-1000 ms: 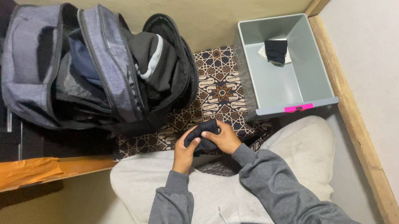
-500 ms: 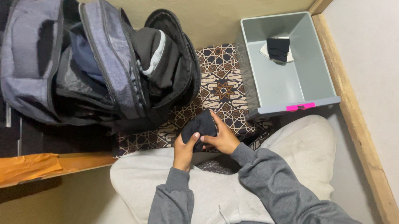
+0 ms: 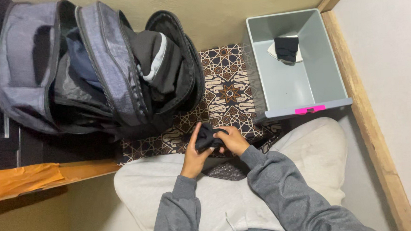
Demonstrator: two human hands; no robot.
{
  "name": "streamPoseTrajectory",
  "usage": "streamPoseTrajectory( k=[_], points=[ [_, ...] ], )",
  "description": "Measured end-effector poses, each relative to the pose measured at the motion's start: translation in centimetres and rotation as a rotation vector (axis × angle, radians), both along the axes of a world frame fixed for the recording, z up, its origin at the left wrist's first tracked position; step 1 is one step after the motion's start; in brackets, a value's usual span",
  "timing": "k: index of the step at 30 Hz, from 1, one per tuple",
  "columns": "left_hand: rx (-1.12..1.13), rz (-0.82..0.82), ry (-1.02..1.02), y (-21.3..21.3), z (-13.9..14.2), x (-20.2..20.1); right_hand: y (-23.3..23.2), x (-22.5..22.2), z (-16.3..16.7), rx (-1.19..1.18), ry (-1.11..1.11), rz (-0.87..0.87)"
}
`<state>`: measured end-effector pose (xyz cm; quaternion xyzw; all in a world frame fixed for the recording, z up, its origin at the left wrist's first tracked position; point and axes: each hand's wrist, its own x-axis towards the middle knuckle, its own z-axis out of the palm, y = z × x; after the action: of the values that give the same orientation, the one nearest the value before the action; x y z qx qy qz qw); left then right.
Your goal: The person sits on a bed folding dark clothing items one at a time on their lap and places each folded garment into a plastic bin beside an open backpack. They fold shirts and a green mesh garment, arranging the folded pieces in the bin.
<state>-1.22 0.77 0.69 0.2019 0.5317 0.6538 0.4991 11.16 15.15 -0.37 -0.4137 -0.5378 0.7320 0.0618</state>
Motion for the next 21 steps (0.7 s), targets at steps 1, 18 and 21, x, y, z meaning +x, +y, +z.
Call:
streamPoseTrajectory(
  k=[1, 18, 21],
  points=[
    [0.014, 0.039, -0.095, 0.1, -0.8, -0.1, 0.2, 0.0, -0.4, -0.048, 0.008, 0.04],
    [-0.001, 0.208, 0.101, -0.2, -2.2, -0.9, 0.0, -0.1, 0.5, 0.153, 0.091, 0.022],
    [-0.065, 0.188, 0.216, 0.0, -0.7, -0.7, 0.7, 0.2, 0.2, 0.064, 0.214, -0.069]
  ],
)
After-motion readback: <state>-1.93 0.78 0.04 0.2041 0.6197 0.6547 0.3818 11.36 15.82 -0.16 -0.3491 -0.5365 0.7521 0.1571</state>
